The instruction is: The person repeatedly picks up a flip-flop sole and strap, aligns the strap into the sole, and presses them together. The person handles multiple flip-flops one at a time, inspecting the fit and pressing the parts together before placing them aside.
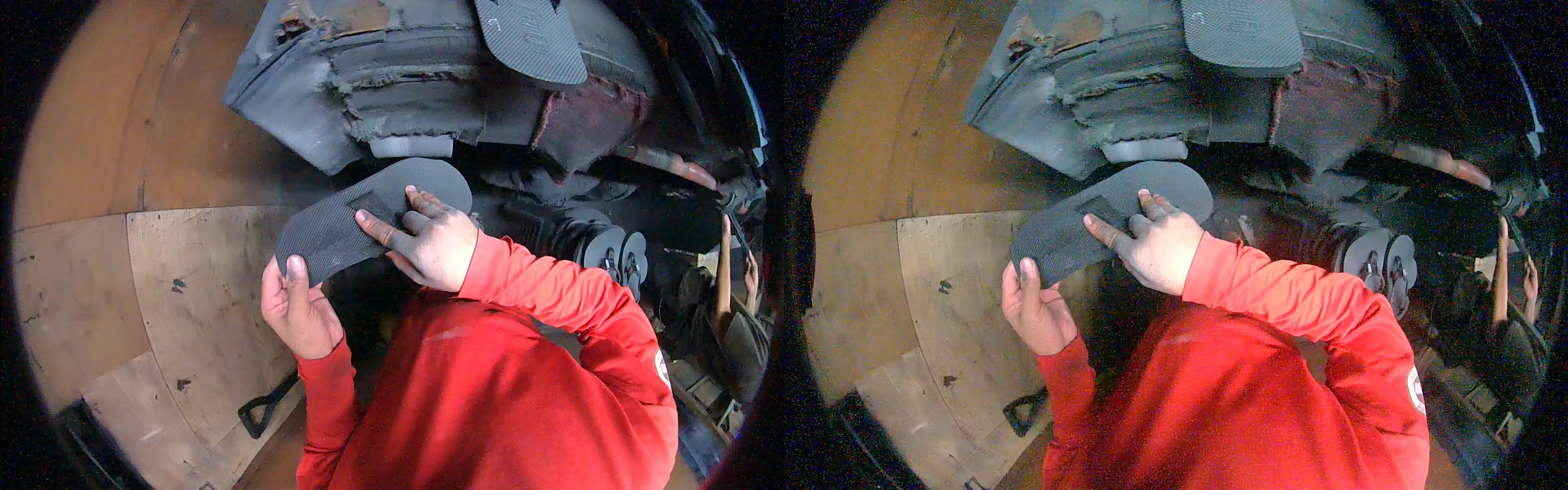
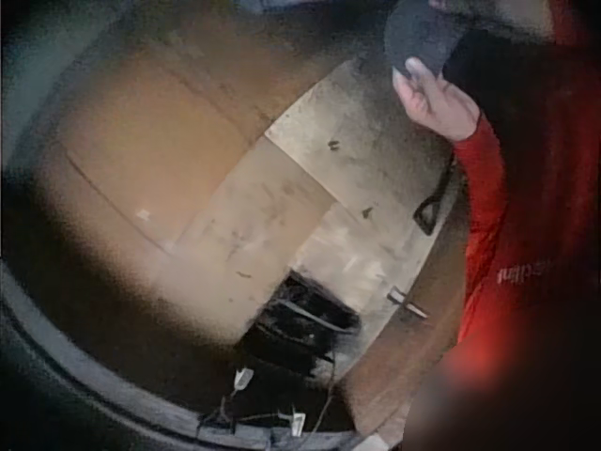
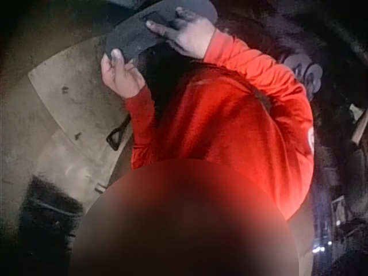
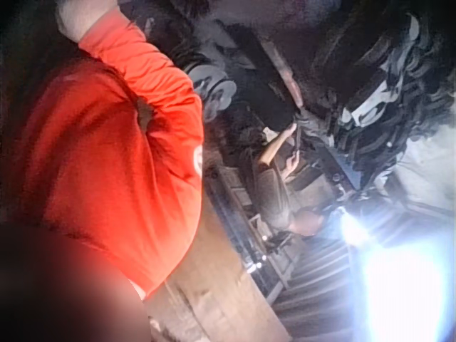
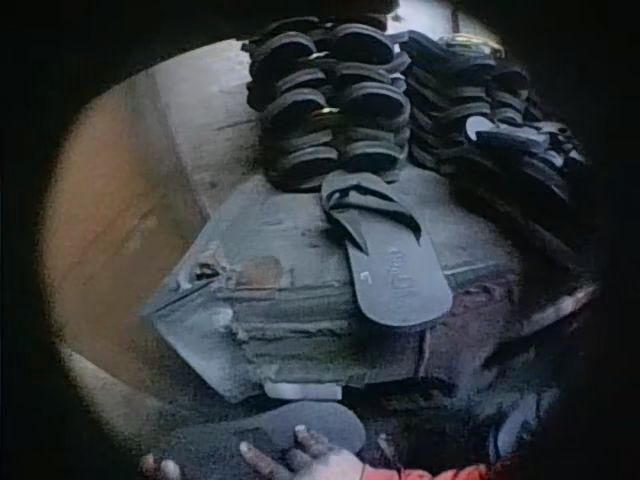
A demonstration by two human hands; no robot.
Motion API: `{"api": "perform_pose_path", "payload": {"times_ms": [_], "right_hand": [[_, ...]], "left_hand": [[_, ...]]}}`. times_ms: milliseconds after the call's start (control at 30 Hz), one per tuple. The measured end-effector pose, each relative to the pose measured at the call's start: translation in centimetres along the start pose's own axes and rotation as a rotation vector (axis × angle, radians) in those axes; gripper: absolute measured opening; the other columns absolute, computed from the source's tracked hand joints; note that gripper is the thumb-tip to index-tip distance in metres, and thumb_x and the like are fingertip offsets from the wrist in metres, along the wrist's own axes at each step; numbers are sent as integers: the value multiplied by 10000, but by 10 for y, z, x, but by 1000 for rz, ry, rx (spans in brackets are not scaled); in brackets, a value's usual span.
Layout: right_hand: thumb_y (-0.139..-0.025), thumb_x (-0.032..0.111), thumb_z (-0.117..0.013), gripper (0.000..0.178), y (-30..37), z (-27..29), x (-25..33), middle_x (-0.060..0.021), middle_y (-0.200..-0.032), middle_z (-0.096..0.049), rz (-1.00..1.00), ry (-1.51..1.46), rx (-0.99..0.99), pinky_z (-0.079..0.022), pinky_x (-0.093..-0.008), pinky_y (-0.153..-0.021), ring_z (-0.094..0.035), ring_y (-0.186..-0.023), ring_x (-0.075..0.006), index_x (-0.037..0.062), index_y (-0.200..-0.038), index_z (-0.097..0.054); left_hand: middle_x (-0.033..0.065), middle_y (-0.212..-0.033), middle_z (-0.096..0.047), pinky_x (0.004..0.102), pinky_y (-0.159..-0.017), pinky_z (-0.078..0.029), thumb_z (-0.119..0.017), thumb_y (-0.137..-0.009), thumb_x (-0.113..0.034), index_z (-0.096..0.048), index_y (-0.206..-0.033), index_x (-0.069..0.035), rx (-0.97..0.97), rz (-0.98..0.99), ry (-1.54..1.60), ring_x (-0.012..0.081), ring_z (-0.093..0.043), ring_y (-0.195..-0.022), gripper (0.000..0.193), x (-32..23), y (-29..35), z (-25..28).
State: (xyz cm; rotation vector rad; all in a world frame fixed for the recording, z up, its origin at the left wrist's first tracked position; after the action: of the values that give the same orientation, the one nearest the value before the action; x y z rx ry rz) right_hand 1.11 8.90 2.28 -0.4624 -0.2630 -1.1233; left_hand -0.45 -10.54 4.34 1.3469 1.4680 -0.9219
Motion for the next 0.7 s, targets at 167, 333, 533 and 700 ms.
{"api": "perform_pose_path", "payload": {"times_ms": [167,333,533,700], "right_hand": [[-835,275,-517,548,-2,42,40,-131,-864,-680,200,144,-234,-488,-572,-987,-663,-1059,-429,334,-1375,-585],[-749,174,-714,510,11,127,10,-110,-959,-653,35,220,-560,-497,-478,-926,-648,-975,-313,172,-1256,-654],[-992,245,-612,923,42,160,-106,-154,-1016,-681,-801,-1111,-761,-604,-382,-657,-700,-710,-278,271,-1594,87],[-1024,163,-479,758,7,155,-109,-235,-1293,-565,-509,-1533,-630,-629,-484,-729,-712,-872,-398,262,-1597,6]], "left_hand": [[171,-1232,-629,391,-1005,-471,-633,-966,-97,-532,-1264,91,-128,-44,-118,238,-627,-1101,367,-32,43,28],[163,-1318,-570,388,-1025,-464,-692,-882,20,-357,-1460,29,52,-63,-112,260,-607,-1150,667,-18,49,-17],[136,-1405,-505,324,-792,-622,-638,-922,27,-148,-1572,-26,449,227,197,186,-628,-1102,816,40,31,-97],[126,-1397,-514,328,-784,-624,-631,-916,45,-80,-1592,-74,490,257,194,197,-629,-1112,881,28,32,-109]]}}
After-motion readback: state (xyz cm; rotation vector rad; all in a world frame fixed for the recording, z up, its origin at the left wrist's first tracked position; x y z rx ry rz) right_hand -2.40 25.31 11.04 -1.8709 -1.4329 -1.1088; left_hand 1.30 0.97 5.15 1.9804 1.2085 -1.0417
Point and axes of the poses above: each hand's wrist, its own y-axis away from the middle knuckle, its own z-axis out of the back of the hand, x = y × z, the point moved 6 cm from there along -y, towards the middle knuckle
